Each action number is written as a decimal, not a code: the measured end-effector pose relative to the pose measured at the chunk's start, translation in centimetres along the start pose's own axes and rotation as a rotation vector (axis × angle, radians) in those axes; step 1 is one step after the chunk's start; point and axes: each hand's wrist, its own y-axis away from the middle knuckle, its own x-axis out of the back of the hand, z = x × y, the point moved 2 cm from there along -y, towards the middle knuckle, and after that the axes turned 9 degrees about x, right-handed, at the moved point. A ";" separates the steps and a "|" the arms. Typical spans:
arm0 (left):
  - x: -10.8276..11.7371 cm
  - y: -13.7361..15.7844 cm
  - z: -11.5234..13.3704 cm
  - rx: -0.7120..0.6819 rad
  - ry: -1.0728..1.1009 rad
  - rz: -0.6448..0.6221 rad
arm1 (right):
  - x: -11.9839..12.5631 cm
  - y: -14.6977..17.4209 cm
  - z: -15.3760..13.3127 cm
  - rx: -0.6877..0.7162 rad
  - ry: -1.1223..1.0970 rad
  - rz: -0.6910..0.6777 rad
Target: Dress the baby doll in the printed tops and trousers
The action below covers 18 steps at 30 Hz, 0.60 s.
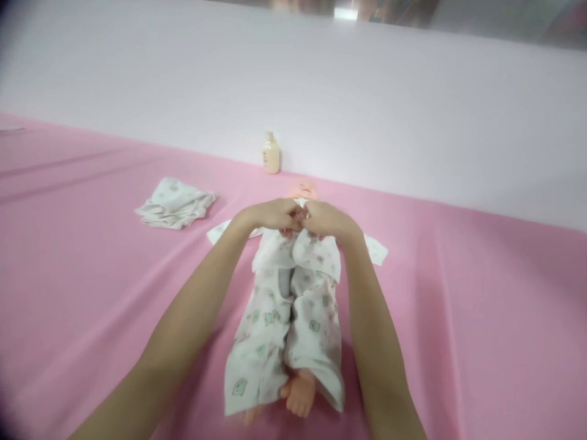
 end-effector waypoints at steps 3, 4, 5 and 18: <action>-0.2 0.0 0.1 -0.001 0.009 -0.003 | 0.1 0.1 0.1 0.018 -0.031 -0.009; -0.2 0.0 0.2 -0.010 0.016 -0.013 | 0.1 0.2 0.2 0.032 -0.045 -0.014; -0.3 0.0 0.2 -0.021 0.023 -0.027 | 0.2 0.2 0.3 0.049 -0.056 -0.018; 0.8 0.9 0.0 -0.129 0.155 0.098 | 1.5 1.6 -0.6 0.128 -0.089 0.268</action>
